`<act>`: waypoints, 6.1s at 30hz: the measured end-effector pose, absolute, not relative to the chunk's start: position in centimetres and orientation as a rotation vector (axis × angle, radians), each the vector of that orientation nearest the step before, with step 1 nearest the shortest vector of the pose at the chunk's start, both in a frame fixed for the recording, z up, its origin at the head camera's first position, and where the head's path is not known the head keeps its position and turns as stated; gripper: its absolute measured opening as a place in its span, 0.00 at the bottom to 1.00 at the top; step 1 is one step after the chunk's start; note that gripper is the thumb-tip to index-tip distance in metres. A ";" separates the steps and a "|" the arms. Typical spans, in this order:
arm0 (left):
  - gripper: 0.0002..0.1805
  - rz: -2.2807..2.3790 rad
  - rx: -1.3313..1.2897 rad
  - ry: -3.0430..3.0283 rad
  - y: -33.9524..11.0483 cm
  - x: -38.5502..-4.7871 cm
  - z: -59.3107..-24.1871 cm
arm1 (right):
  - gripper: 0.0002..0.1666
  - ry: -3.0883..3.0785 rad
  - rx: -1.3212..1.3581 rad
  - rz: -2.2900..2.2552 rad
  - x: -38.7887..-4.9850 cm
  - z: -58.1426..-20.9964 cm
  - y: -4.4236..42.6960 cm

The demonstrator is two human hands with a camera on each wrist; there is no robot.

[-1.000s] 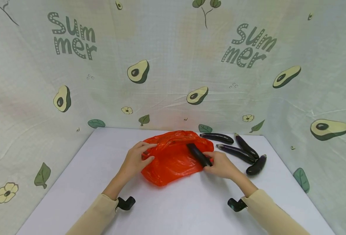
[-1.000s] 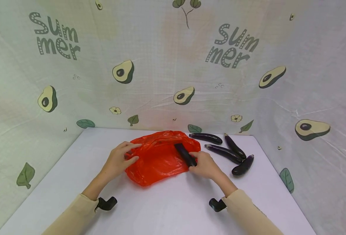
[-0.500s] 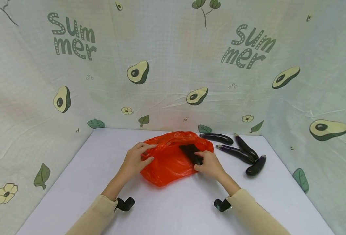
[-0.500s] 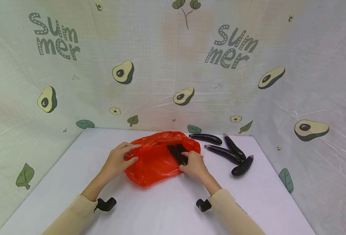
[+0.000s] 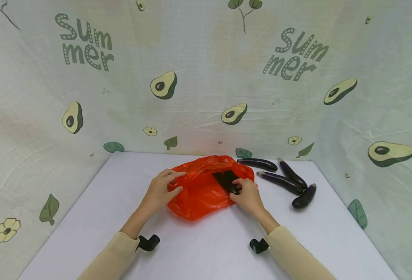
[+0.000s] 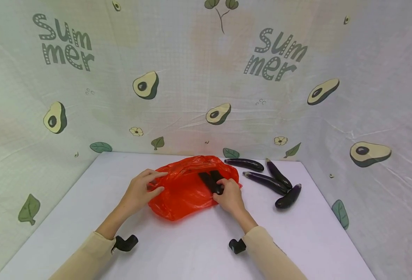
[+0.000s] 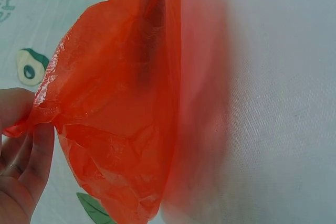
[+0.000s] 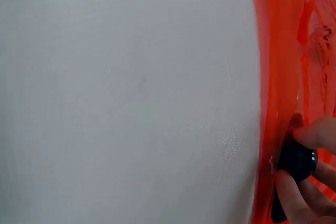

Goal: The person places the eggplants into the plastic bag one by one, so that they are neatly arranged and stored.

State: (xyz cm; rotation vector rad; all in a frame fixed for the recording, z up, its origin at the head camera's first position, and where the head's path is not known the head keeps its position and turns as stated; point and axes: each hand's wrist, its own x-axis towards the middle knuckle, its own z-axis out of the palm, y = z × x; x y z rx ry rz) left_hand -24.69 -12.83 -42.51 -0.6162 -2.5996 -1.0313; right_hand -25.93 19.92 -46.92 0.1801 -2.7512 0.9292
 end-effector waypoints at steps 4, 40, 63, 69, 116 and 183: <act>0.28 -1.027 -0.608 -2.604 -12.7 -24.6 -42.4 | 0.22 -2.712 0.152 0.942 -26.1 -47.2 19.7; 0.28 -1.040 -0.611 -2.609 -13.1 -24.7 -42.4 | 0.26 -2.697 0.106 0.683 -23.7 -43.8 26.9; 0.28 -1.023 -0.616 -2.622 -12.7 -24.8 -42.4 | 0.50 -2.725 -0.261 0.678 -20.6 -46.4 38.4; 0.28 -1.023 -0.620 -2.620 -12.6 -24.8 -42.3 | 0.52 -2.771 -0.247 0.691 -20.4 -46.7 39.0; 0.28 -1.027 -0.615 -2.612 -12.9 -24.8 -42.2 | 0.43 -2.933 -0.231 0.518 -17.6 -43.8 46.0; 0.29 -1.022 -0.619 -2.591 -11.7 -24.8 -41.4 | 0.36 -2.891 0.217 0.914 -25.4 -43.2 17.3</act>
